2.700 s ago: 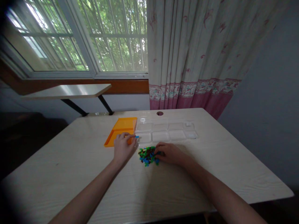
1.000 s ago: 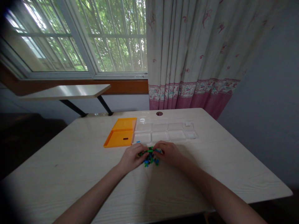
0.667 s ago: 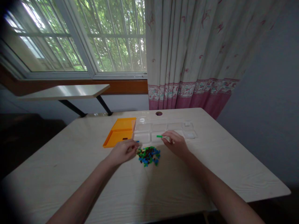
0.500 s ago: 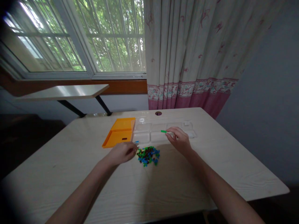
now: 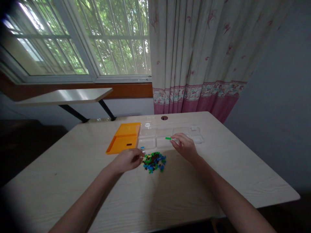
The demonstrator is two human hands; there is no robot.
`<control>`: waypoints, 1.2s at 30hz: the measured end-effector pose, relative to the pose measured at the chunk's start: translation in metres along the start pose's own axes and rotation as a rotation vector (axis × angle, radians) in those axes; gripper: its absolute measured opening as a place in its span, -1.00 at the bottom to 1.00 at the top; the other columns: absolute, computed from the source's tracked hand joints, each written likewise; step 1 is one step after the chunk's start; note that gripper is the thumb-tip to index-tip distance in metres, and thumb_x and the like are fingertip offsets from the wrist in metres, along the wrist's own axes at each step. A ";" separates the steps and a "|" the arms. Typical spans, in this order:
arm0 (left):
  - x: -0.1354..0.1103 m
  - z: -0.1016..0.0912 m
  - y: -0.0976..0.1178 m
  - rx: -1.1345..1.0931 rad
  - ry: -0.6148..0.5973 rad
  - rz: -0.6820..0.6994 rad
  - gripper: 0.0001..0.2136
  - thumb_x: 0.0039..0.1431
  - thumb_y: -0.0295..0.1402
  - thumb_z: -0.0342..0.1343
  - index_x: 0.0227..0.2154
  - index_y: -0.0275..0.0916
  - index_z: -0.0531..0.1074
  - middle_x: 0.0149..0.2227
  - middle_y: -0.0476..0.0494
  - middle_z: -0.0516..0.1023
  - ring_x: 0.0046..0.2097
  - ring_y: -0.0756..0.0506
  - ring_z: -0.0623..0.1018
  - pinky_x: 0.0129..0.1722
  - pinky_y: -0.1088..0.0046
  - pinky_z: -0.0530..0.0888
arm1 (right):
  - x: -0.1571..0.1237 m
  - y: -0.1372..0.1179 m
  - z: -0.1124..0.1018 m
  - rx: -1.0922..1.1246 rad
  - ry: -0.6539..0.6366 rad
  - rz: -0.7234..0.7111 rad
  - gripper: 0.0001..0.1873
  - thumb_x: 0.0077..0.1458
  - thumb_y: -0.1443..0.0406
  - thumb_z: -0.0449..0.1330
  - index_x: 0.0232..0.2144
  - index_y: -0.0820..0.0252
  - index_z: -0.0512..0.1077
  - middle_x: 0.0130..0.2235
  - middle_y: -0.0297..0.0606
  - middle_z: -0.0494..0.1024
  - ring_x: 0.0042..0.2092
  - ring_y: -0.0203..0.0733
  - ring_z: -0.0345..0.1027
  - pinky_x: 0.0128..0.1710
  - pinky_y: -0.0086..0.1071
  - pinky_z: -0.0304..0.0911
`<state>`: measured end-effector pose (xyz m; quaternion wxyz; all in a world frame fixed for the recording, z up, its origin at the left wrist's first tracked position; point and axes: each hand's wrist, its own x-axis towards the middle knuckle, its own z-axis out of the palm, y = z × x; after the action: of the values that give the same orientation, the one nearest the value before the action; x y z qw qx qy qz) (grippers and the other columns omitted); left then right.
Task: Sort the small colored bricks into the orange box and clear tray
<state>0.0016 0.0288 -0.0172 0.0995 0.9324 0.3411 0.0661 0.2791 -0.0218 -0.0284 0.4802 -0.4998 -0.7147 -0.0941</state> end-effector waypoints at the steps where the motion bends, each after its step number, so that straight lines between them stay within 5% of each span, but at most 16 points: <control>1: 0.000 0.000 0.001 0.009 0.000 0.003 -0.82 0.04 -0.37 -0.08 -0.39 -0.20 0.43 -0.44 -0.05 0.48 -0.43 -0.02 0.44 -0.48 0.54 0.26 | 0.000 0.000 0.001 0.000 -0.002 0.007 -0.90 0.03 0.28 0.13 -0.34 0.14 0.40 -0.34 -0.29 0.48 -0.58 -0.39 0.19 -0.54 -0.46 0.19; 7: 0.001 -0.002 0.004 -0.009 -0.021 0.027 -0.86 -0.03 -0.44 -0.06 -0.46 -0.22 0.40 -0.47 -0.04 0.46 -0.45 0.00 0.41 -0.48 0.56 0.24 | -0.002 0.003 0.007 -0.029 -0.051 0.121 -0.88 0.02 0.25 0.13 -0.38 0.16 0.41 -0.39 -0.31 0.47 -0.61 -0.38 0.12 -0.55 -0.45 0.17; 14: 0.000 -0.006 0.002 -0.038 -0.012 -0.001 -0.82 -0.02 -0.41 -0.07 -0.40 -0.21 0.43 -0.45 -0.04 0.47 -0.45 -0.01 0.43 -0.47 0.56 0.26 | -0.006 0.012 0.017 -0.100 -0.212 0.244 -0.87 -0.01 0.25 0.13 -0.40 0.17 0.43 -0.38 -0.28 0.48 -0.42 -0.26 0.32 -0.41 -0.42 0.22; 19: -0.002 -0.009 -0.003 -0.057 -0.028 -0.065 -0.77 -0.04 -0.36 -0.03 -0.30 -0.20 0.44 -0.48 -0.03 0.48 -0.46 -0.01 0.44 -0.47 0.55 0.28 | -0.008 0.018 0.018 -0.106 -0.225 0.221 -0.85 0.00 0.25 0.11 -0.36 0.16 0.43 -0.34 -0.26 0.50 -0.28 -0.20 0.36 -0.26 -0.35 0.24; 36: -0.001 -0.004 -0.002 -0.028 -0.062 -0.017 -0.84 0.05 -0.38 -0.08 -0.46 -0.22 0.41 -0.45 -0.07 0.47 -0.42 -0.01 0.44 -0.44 0.56 0.26 | -0.007 0.004 0.014 -0.031 -0.242 0.145 -0.90 0.05 0.33 0.08 -0.40 0.18 0.40 -0.39 -0.27 0.47 -0.33 -0.23 0.34 -0.32 -0.39 0.24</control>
<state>-0.0009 0.0303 -0.0135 0.1235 0.9296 0.3450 0.0410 0.2740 -0.0154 -0.0428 0.3880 -0.5652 -0.7280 -0.0093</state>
